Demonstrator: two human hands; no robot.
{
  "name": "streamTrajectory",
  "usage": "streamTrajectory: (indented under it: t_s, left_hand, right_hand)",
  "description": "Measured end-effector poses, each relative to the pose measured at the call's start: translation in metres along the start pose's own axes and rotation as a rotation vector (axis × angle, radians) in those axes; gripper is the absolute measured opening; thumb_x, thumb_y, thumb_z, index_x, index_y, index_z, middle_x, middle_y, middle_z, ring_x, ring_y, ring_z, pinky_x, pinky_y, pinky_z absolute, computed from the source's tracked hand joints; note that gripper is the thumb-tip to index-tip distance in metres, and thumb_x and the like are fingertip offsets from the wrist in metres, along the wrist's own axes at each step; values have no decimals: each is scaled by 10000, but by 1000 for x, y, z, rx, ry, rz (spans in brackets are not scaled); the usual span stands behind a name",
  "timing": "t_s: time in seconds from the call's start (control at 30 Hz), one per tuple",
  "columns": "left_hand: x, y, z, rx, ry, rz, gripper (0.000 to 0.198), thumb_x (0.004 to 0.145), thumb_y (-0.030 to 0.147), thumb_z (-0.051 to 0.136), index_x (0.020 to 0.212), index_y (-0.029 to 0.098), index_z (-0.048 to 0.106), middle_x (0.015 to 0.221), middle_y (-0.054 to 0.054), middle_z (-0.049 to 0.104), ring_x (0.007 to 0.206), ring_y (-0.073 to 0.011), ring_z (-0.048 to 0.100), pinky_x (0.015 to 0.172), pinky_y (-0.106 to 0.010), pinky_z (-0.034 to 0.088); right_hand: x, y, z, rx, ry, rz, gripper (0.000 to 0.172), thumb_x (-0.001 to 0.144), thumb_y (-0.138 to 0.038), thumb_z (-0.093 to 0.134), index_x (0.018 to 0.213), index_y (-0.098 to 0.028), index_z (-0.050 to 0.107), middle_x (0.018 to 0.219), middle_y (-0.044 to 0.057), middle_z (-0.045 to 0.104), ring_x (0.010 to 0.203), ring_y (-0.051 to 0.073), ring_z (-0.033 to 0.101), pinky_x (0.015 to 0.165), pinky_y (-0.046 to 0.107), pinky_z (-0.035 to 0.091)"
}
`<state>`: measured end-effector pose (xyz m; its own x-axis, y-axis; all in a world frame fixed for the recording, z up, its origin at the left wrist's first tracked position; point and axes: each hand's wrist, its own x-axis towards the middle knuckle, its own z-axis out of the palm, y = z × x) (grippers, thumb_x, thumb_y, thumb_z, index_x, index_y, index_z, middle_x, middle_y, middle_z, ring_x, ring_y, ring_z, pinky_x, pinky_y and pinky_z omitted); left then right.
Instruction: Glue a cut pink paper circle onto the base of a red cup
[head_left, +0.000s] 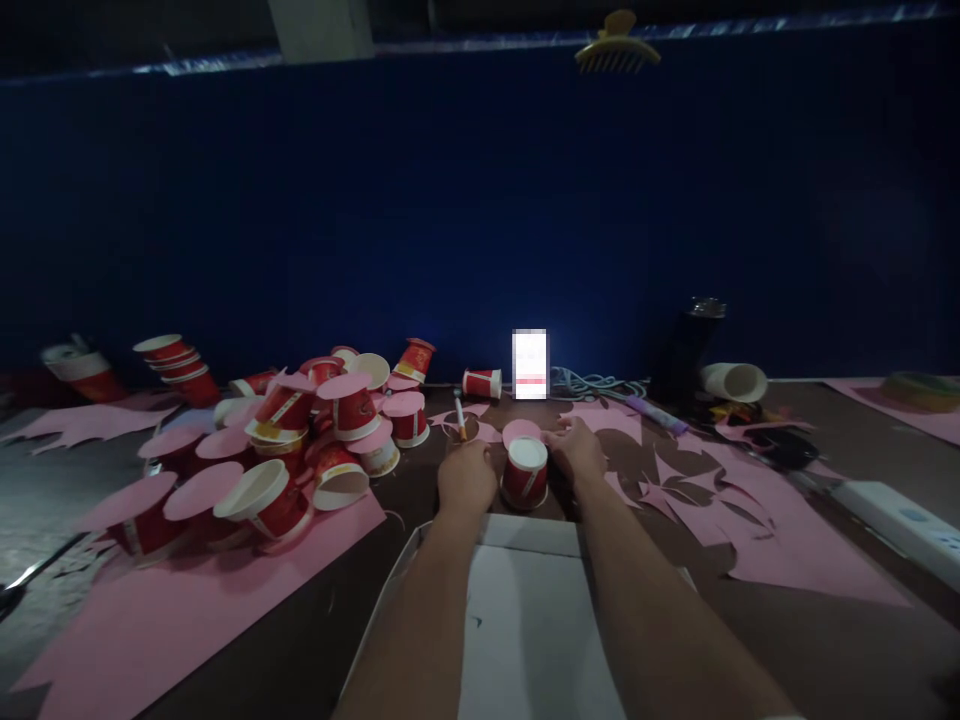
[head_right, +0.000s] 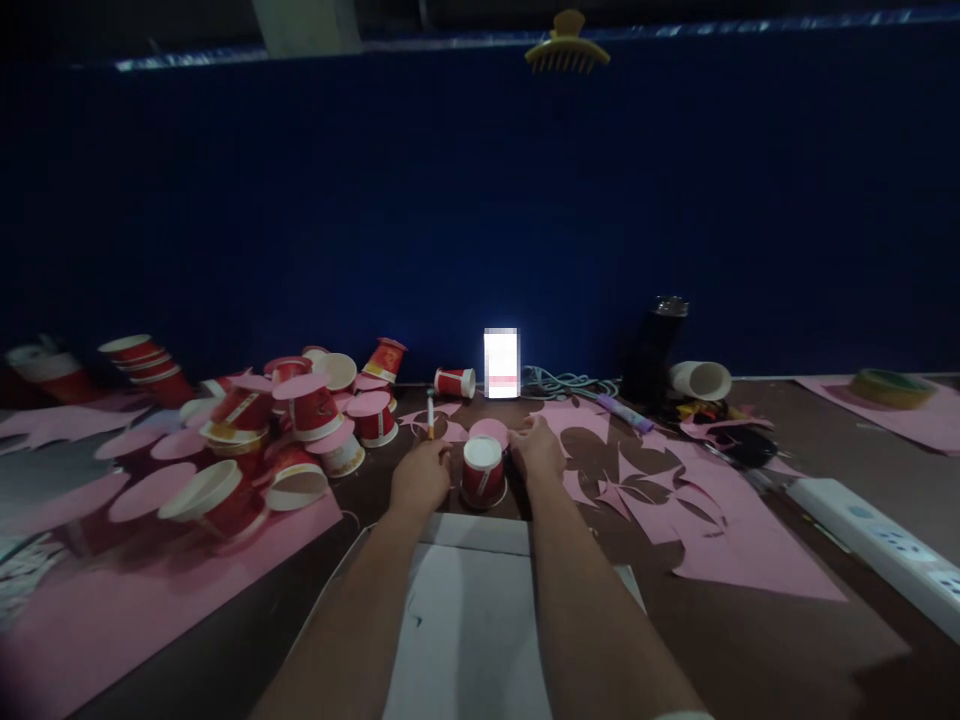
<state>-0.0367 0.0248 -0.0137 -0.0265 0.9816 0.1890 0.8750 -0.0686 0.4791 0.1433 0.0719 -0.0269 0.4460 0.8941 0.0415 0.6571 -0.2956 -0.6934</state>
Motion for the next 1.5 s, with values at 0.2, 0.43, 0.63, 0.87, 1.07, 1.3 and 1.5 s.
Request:
streamTrajectory:
  t_s: [0.2, 0.43, 0.63, 0.87, 1.07, 1.3, 1.5]
  left_hand:
    - [2, -2, -1, -131, -25, -64, 288, 831, 223, 436, 997, 242, 670, 977, -88, 701, 883, -223, 639, 724, -306, 440]
    - [10, -8, -7, -323, -7, -69, 312, 865, 358, 419, 894, 188, 679, 904, -90, 704, 816, -189, 635, 718, -280, 445]
    - [10, -8, -7, -499, -47, -95, 506, 843, 585, 375, 772, 177, 665, 774, -92, 692, 691, -197, 632, 617, -282, 453]
    - [13, -10, -5, -643, -104, -138, 515, 794, 625, 444, 779, 167, 680, 665, -82, 656, 675, -211, 637, 578, -292, 485]
    - [5, -4, -12, -930, -383, 9, 659, 587, 437, 769, 1169, 198, 574, 1093, -116, 640, 901, -218, 631, 658, -297, 524]
    - [-1, 6, 3, -772, -400, 145, 647, 454, 179, 836, 1064, 135, 627, 1023, -132, 675, 930, -248, 631, 817, -353, 494]
    - [5, 5, 8, -514, -205, 45, 587, 485, 233, 828, 1029, 149, 624, 1003, -114, 682, 920, -236, 632, 798, -327, 481]
  right_hand:
    - [9, 8, 7, 162, 36, -67, 404, 610, -340, 689, 999, -243, 648, 900, 46, 705, 867, 238, 643, 725, 323, 467]
    - [8, 4, 1, 119, 63, -93, 350, 740, -351, 571, 1067, -249, 642, 1004, 64, 693, 905, 235, 630, 768, 348, 462]
    - [-5, -6, 1, -81, 35, -203, 462, 748, -543, 572, 1161, -338, 610, 966, 57, 698, 982, 276, 591, 882, 458, 391]
    - [5, -5, 8, 98, -19, -176, 465, 694, -359, 632, 1159, -353, 611, 845, -13, 702, 845, 214, 619, 831, 376, 428]
    - [13, -3, 5, 506, 220, -187, 475, 717, -337, 567, 1173, -210, 607, 864, 18, 684, 797, 167, 602, 778, 290, 470]
    - [2, -1, 1, 595, 402, -302, 369, 782, -316, 483, 1072, -157, 648, 984, 75, 670, 876, 175, 578, 852, 317, 443]
    - [-21, -6, -8, 509, 419, -408, 256, 811, -295, 470, 938, -191, 667, 945, 56, 665, 925, 193, 557, 861, 331, 422]
